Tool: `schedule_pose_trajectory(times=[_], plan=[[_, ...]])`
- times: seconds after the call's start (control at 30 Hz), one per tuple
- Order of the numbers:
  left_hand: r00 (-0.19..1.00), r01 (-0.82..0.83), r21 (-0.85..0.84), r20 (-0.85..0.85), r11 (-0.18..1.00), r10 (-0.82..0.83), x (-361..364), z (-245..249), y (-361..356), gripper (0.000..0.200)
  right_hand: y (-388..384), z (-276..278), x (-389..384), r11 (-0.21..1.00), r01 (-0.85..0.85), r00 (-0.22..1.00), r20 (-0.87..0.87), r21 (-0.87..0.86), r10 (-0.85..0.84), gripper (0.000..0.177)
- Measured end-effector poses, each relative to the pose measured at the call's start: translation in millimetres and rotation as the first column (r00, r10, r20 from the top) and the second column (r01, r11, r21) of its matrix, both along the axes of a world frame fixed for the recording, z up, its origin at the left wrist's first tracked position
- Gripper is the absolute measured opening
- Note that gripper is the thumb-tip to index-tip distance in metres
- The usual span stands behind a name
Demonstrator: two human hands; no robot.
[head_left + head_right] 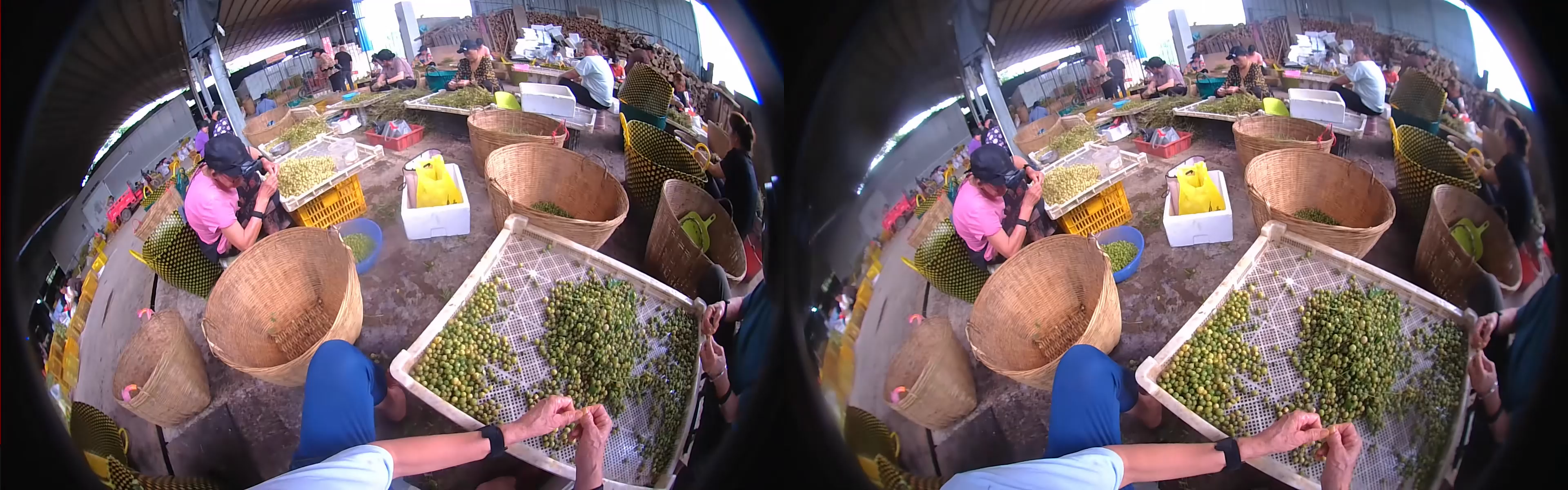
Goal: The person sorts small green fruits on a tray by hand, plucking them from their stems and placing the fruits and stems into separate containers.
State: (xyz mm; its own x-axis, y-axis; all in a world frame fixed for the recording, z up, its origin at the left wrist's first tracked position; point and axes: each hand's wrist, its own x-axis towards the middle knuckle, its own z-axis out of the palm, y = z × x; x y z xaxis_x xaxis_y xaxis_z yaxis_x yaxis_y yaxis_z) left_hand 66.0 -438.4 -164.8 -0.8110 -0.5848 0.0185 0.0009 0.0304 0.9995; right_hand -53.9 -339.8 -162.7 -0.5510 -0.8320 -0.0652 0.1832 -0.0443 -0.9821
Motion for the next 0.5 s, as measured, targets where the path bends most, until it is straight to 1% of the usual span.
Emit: schedule_pose_trajectory(times=[0.03,0.1,0.13,0.17,0.2,0.23,0.27,0.3,0.33,0.37,0.4,0.43,0.47,0.5], plan=[[0.999,0.016,0.031,-0.03,0.999,-0.016,0.6,4.3,2.4,0.034,-0.9,-0.6,0.2,1.0,0.002,1.0,-0.002,0.006,-0.002,0.019],[0.999,0.011,0.033,-0.043,0.999,-0.009,1.4,12.1,5.5,0.032,-0.2,0.9,1.2,1.0,-0.006,0.992,-0.127,0.008,0.007,0.019],[0.997,-0.023,-0.002,-0.069,1.0,0.022,-0.2,9.0,5.5,0.032,1.3,25.8,10.6,0.984,0.04,0.995,-0.094,0.175,-0.023,0.01],[0.995,-0.041,-0.025,-0.093,0.999,0.038,-3.3,3.2,7.7,0.031,-0.6,26.5,13.7,0.976,0.089,0.971,-0.236,0.2,-0.041,0.009],[0.992,-0.076,-0.073,-0.106,0.994,0.068,-5.2,-6.9,6.1,0.028,-3.0,13.7,13.2,0.983,0.153,0.822,-0.565,0.1,-0.07,0.007],[0.99,-0.078,0.043,-0.118,0.996,0.083,-2.3,-0.3,6.2,0.026,-7.0,27.9,22.1,0.985,0.163,0.753,-0.653,0.062,-0.083,0.007],[0.987,-0.12,-0.054,-0.114,0.991,0.114,1.0,-8.6,3.0,0.021,-11.3,39.0,27.9,0.969,0.235,0.719,-0.686,0.082,-0.116,0.007],[0.964,-0.184,-0.217,-0.229,0.959,0.133,-0.1,-5.8,2.0,0.014,-11.2,36.4,21.1,0.956,0.273,0.737,-0.663,0.111,-0.134,0.009],[0.981,-0.196,-0.187,-0.039,0.963,0.192,3.4,-0.3,2.7,0.019,-7.8,38.9,11.5,0.927,0.308,0.765,-0.635,0.212,-0.109,0.011],[0.982,-0.129,-0.1,0.123,0.987,0.141,6.6,-6.3,-1.7,0.035,-4.9,28.5,-1.1,0.921,0.329,0.826,-0.536,0.207,-0.174,0.013],[0.981,-0.115,0.083,0.167,0.99,0.1,9.2,17.8,0.2,0.041,-2.1,14.9,-19.0,0.924,0.333,0.857,-0.468,0.188,-0.214,0.012],[0.981,-0.117,0.114,0.168,0.986,0.097,12.0,7.0,-4.5,0.036,-0.5,16.7,-36.9,0.912,0.34,0.848,-0.494,0.232,-0.19,0.011],[0.986,-0.074,0.234,0.166,0.969,0.035,15.7,11.2,-6.7,0.027,2.1,25.7,-51.4,0.913,0.3,0.914,-0.356,0.277,-0.193,0.009],[0.988,0.001,0.278,0.148,0.96,-0.044,18.7,9.3,-7.7,0.016,6.2,24.3,-68.2,0.901,0.316,0.942,-0.214,0.298,-0.26,0.011]])
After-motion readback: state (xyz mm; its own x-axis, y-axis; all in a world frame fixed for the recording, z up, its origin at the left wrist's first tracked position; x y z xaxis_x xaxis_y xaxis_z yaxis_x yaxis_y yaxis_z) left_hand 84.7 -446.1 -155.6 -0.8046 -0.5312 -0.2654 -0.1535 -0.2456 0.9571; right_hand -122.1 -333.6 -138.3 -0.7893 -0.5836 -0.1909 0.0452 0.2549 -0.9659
